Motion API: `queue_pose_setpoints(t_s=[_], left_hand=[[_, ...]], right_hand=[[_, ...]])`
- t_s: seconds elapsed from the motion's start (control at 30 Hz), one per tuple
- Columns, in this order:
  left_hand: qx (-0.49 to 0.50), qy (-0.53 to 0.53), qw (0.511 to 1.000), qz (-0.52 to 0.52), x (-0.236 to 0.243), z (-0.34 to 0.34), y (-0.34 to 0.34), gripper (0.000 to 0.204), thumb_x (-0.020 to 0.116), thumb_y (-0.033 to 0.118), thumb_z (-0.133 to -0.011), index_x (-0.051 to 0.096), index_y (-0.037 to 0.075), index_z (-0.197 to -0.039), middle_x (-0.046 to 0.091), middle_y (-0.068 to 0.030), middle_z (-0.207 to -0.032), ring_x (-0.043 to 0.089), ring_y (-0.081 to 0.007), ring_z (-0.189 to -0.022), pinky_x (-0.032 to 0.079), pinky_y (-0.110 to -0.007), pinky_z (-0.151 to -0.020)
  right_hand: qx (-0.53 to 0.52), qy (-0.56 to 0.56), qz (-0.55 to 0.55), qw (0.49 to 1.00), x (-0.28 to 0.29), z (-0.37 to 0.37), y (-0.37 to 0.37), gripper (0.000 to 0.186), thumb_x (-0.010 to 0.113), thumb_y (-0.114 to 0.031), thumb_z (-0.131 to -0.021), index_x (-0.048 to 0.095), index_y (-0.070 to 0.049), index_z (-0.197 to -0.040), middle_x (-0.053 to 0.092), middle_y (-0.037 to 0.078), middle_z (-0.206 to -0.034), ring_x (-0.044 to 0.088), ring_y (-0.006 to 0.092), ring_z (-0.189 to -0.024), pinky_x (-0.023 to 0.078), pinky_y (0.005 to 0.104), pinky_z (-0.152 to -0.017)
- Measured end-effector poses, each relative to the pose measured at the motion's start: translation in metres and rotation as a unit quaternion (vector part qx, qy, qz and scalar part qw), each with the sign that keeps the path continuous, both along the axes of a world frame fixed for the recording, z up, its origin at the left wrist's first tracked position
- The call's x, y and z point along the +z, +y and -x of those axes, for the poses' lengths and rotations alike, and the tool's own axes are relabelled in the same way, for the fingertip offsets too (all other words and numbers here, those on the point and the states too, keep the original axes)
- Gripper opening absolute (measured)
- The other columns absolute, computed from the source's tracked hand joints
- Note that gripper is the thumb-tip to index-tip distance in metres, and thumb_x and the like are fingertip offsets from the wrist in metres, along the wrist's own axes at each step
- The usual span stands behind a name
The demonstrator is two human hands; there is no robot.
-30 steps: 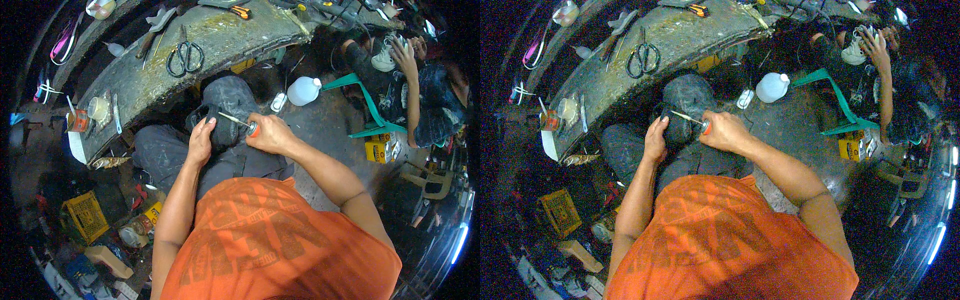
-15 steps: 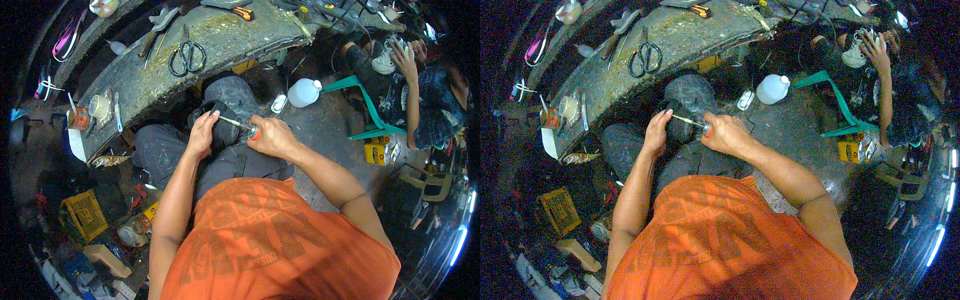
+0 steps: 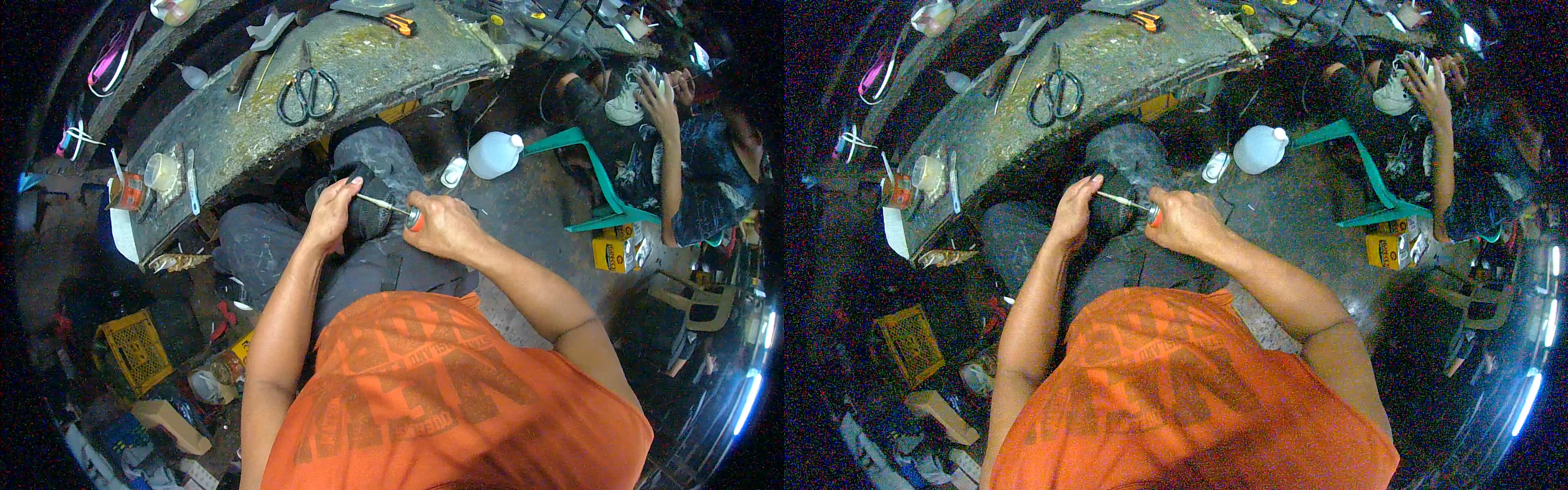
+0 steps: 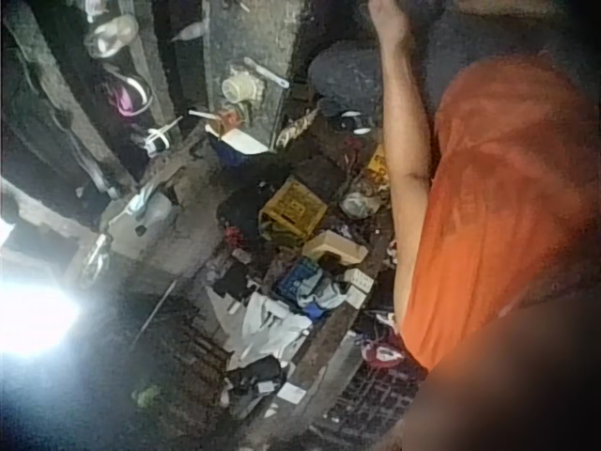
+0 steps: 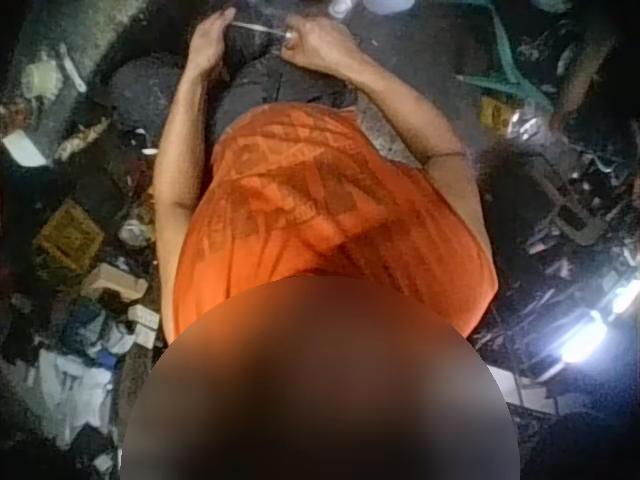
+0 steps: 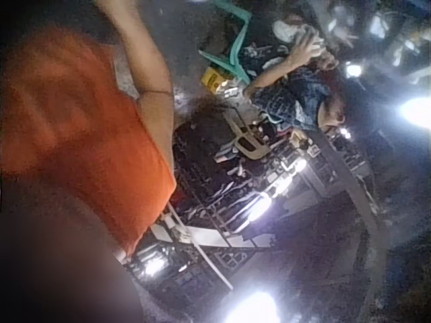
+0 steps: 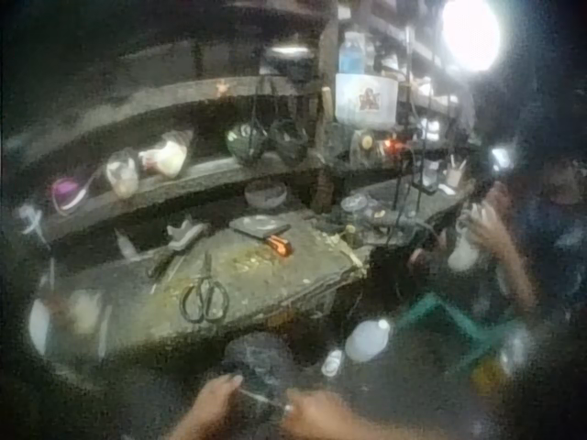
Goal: The person uses a red-handled tool to scrape and clean the sole and edges of a black shoe. They repeatedly scrape the white midsole and black outsole, then flip the shoe to work on the heel and upper edge. The person continues scraping along the perimeter of the sole and the upper side of the shoe.
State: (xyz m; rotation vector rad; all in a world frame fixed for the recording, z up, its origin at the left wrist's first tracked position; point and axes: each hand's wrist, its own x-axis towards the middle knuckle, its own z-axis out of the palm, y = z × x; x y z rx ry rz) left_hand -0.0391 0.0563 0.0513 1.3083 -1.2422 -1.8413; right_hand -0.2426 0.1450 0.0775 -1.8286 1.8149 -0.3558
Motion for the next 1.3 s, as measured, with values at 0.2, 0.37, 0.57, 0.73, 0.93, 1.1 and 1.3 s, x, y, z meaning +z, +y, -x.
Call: queue_pose_setpoints(t_s=[0.2,0.37,0.57,0.73,0.93,1.1,1.3], left_hand=[[-0.030,0.031,0.999,0.005,-0.009,-0.001,-0.007,0.031,0.055,0.030,-0.104,0.068,0.002,-0.109,0.068,0.0004,-0.101,0.059,-0.0097,-0.092,0.046,-0.026,-0.088],[-0.036,0.054,0.998,-0.018,-0.021,-0.003,-0.012,0.033,0.056,0.031,-0.104,0.068,0.001,-0.109,0.069,-0.0003,-0.102,0.059,-0.0097,-0.093,0.045,-0.026,-0.089],[-0.052,0.065,0.996,-0.038,-0.024,-0.009,-0.015,0.036,0.059,0.033,-0.102,0.066,0.003,-0.120,0.069,-0.0003,-0.105,0.062,-0.0108,-0.090,0.052,-0.029,-0.080],[-0.298,-0.023,0.945,0.136,0.003,-0.040,-0.012,0.048,0.075,0.029,-0.094,0.059,0.007,-0.133,0.069,0.0012,-0.103,0.062,-0.0086,-0.088,0.054,-0.028,-0.062],[-0.213,-0.119,0.956,0.160,0.086,-0.041,-0.027,0.027,0.073,0.021,-0.096,0.068,-0.001,-0.110,0.069,0.0003,-0.095,0.060,-0.0082,-0.080,0.053,-0.030,-0.075],[-0.264,-0.215,0.912,0.229,0.142,-0.035,-0.051,0.031,0.072,0.026,-0.093,0.067,-0.004,-0.093,0.063,-0.0021,-0.074,0.056,-0.0099,-0.070,0.049,-0.035,-0.063],[-0.378,-0.249,0.890,0.043,0.075,-0.009,-0.047,0.030,0.077,0.029,-0.089,0.071,0.000,-0.085,0.069,-0.0038,-0.075,0.061,-0.0120,-0.066,0.051,-0.034,-0.061]], right_hand=[[0.021,0.007,0.021,1.000,0.001,0.000,0.002,0.035,0.075,-0.024,-0.078,0.065,-0.003,-0.105,0.071,0.026,-0.086,0.071,0.0434,-0.083,0.057,0.0520,-0.076],[0.022,0.003,0.025,0.999,0.001,-0.001,0.003,0.035,0.075,-0.024,-0.078,0.065,-0.003,-0.104,0.071,0.025,-0.086,0.071,0.0430,-0.084,0.057,0.0521,-0.077],[0.009,-0.024,0.023,0.999,-0.006,0.004,0.003,0.034,0.077,-0.025,-0.077,0.065,-0.004,-0.101,0.072,0.022,-0.087,0.071,0.0412,-0.083,0.056,0.0494,-0.076],[-0.138,-0.185,0.014,0.973,-0.015,0.016,0.005,0.033,0.082,-0.026,-0.077,0.066,-0.005,-0.096,0.071,0.015,-0.083,0.072,0.0276,-0.079,0.055,0.0401,-0.075],[-0.153,-0.238,0.104,0.953,-0.022,0.021,0.008,0.028,0.083,-0.020,-0.080,0.064,-0.004,-0.093,0.068,0.006,-0.078,0.067,0.0152,-0.073,0.054,0.0334,-0.068],[-0.182,-0.344,0.030,0.920,-0.009,0.026,0.002,0.027,0.082,-0.018,-0.083,0.063,-0.004,-0.096,0.067,0.004,-0.077,0.063,0.0106,-0.066,0.051,0.0277,-0.060],[-0.185,-0.364,-0.086,0.909,-0.003,0.023,0.009,0.027,0.082,-0.017,-0.084,0.063,-0.004,-0.098,0.065,0.002,-0.074,0.062,0.0092,-0.060,0.051,0.0269,-0.053]])
